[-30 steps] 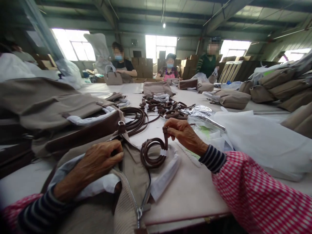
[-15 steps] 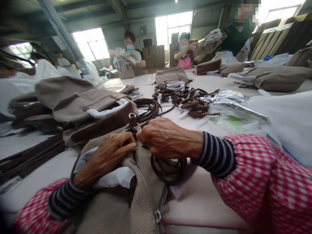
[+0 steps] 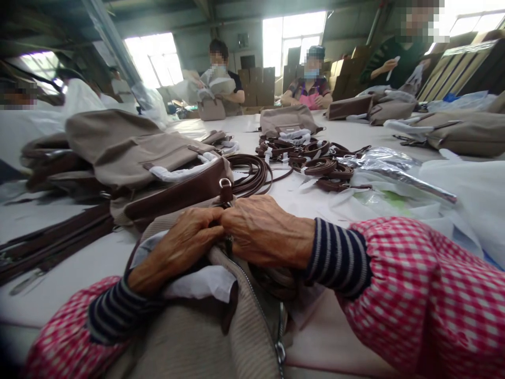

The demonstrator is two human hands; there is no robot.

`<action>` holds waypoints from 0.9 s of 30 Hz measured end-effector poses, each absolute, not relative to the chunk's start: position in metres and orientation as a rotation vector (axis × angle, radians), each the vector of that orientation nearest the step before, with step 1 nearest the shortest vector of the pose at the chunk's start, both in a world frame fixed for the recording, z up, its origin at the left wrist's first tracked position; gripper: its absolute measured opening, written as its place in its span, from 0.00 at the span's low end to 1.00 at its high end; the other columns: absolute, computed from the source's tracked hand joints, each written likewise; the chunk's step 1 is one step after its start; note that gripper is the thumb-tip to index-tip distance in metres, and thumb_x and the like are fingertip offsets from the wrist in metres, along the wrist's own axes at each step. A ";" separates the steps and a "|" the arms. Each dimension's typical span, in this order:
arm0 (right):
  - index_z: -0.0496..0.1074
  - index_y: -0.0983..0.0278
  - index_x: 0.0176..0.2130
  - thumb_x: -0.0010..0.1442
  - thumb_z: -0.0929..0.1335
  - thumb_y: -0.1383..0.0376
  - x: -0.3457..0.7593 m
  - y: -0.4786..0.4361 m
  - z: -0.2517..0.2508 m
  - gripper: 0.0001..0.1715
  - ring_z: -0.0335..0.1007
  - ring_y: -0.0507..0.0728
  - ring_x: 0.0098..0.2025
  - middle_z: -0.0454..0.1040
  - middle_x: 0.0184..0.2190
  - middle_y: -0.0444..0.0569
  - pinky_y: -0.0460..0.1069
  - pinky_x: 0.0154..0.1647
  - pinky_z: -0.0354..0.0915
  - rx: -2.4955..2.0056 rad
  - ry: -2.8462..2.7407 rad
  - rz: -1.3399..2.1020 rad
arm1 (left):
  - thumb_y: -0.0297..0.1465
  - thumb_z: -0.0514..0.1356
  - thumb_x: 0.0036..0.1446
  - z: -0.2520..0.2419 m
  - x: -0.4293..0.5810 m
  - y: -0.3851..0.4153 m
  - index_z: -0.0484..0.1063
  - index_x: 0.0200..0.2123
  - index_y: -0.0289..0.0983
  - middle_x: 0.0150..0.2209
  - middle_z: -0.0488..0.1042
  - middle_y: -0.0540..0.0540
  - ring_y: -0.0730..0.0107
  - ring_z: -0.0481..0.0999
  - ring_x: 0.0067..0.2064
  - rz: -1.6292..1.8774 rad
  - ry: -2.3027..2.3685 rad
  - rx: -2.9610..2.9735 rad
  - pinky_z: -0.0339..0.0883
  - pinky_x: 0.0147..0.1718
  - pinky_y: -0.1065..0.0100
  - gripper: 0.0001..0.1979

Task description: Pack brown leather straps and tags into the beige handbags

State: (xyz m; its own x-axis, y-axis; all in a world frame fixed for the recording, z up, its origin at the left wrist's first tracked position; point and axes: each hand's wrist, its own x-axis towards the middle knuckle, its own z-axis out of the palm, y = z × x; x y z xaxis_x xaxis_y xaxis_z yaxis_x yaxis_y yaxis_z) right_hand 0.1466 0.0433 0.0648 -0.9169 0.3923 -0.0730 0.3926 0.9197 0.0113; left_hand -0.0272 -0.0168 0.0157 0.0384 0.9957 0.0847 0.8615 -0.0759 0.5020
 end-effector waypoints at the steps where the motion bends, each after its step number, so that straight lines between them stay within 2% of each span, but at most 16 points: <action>1: 0.77 0.68 0.33 0.60 0.66 0.69 0.148 0.043 0.065 0.10 0.65 0.55 0.27 0.75 0.26 0.53 0.51 0.29 0.49 0.634 2.995 0.001 | 0.30 0.56 0.62 0.016 -0.027 -0.017 0.70 0.27 0.39 0.30 0.74 0.49 0.64 0.71 0.34 0.606 1.896 2.004 0.58 0.35 0.64 0.10; 8: 0.78 0.68 0.36 0.61 0.65 0.69 0.149 0.044 0.062 0.11 0.70 0.56 0.30 0.77 0.28 0.54 0.50 0.30 0.51 0.709 2.964 -0.031 | 0.30 0.58 0.62 0.017 -0.025 -0.019 0.68 0.26 0.38 0.27 0.71 0.51 0.66 0.69 0.32 0.612 1.911 1.976 0.55 0.33 0.64 0.11; 14: 0.77 0.67 0.34 0.59 0.65 0.69 0.147 0.044 0.061 0.10 0.69 0.56 0.29 0.75 0.26 0.53 0.50 0.30 0.50 0.706 2.980 -0.031 | 0.30 0.58 0.61 0.017 -0.025 -0.017 0.67 0.25 0.38 0.26 0.70 0.51 0.67 0.68 0.31 0.622 1.912 1.958 0.54 0.32 0.63 0.12; 21: 0.78 0.68 0.36 0.62 0.65 0.68 0.153 0.046 0.062 0.11 0.68 0.56 0.29 0.75 0.26 0.53 0.50 0.30 0.48 0.710 3.004 -0.035 | 0.30 0.58 0.62 0.018 -0.025 -0.017 0.71 0.26 0.38 0.27 0.73 0.50 0.65 0.69 0.32 0.600 1.913 1.978 0.56 0.33 0.64 0.10; 27: 0.77 0.67 0.34 0.59 0.66 0.70 0.149 0.044 0.061 0.09 0.68 0.56 0.29 0.75 0.26 0.52 0.50 0.30 0.49 0.674 3.017 -0.045 | 0.29 0.58 0.60 0.016 -0.025 -0.015 0.67 0.24 0.39 0.25 0.69 0.52 0.67 0.65 0.30 0.620 1.925 1.973 0.52 0.32 0.63 0.12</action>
State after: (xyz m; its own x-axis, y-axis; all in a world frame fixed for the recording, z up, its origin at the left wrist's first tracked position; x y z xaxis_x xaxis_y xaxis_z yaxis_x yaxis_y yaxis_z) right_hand 0.1485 0.0442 0.0607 -0.9038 0.4243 -0.0555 0.4258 0.9046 -0.0177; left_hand -0.0246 -0.0155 0.0164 0.0010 0.9962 0.0871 0.8598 -0.0453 0.5086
